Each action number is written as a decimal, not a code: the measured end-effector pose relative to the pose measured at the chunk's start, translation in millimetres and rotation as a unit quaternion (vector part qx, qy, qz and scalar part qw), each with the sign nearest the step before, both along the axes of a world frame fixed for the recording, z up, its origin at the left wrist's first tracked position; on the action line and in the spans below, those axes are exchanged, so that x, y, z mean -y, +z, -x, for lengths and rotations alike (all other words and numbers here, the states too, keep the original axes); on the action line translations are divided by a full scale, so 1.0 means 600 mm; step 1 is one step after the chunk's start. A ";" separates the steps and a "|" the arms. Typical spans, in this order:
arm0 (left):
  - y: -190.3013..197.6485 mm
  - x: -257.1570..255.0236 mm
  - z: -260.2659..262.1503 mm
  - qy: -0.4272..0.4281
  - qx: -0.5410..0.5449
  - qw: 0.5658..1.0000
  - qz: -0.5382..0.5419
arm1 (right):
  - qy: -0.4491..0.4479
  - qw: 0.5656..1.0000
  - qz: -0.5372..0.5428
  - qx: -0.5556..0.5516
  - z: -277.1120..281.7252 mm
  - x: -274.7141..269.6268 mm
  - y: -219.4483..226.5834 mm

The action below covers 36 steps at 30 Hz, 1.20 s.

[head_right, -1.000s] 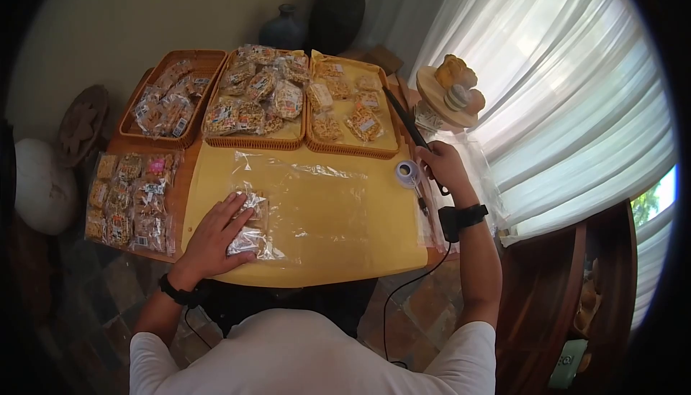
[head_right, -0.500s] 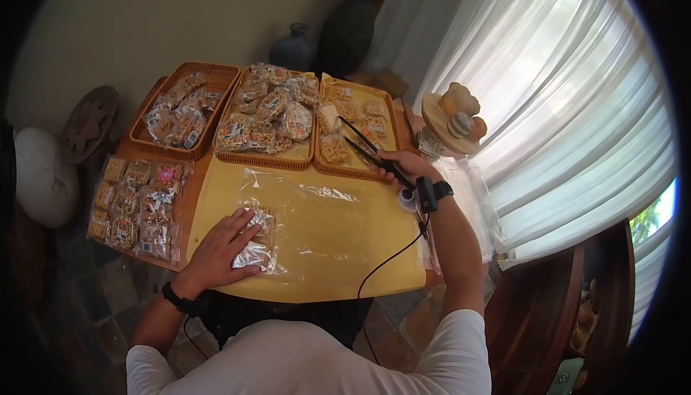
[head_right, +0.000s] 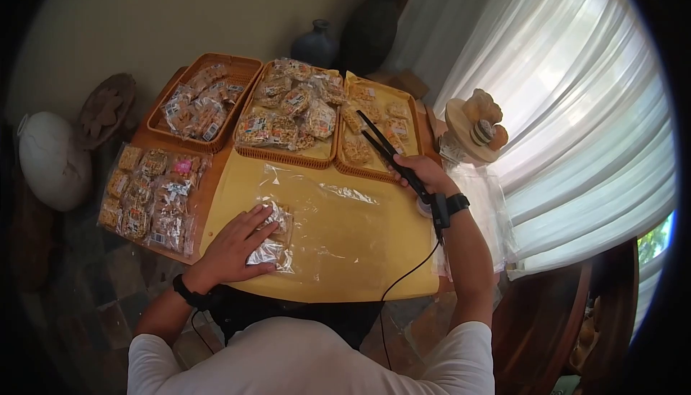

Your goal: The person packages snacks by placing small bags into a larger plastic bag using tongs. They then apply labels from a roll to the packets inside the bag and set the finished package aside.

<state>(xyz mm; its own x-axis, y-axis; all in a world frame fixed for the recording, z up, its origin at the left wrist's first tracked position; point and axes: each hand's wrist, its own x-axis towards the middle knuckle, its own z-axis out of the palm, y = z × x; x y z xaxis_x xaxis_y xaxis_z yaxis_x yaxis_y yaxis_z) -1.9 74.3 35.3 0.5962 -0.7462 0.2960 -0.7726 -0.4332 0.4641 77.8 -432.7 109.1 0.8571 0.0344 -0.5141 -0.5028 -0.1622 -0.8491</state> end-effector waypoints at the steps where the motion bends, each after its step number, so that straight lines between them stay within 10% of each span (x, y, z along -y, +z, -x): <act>1: 0.002 0.001 0.000 0.001 -0.004 1.000 0.000 | 0.000 1.000 0.005 -0.007 -0.006 0.003 0.001; 18: 0.003 0.004 -0.001 -0.005 0.002 1.000 -0.002 | -0.072 0.997 -0.012 0.037 0.098 -0.001 0.000; 30: -0.002 0.006 -0.003 0.009 -0.030 0.999 -0.004 | -0.171 0.985 0.005 -0.002 0.516 0.024 0.004; 36: -0.006 0.006 -0.005 0.012 -0.021 1.000 -0.018 | -0.173 0.983 -0.009 -0.061 0.582 -0.014 -0.002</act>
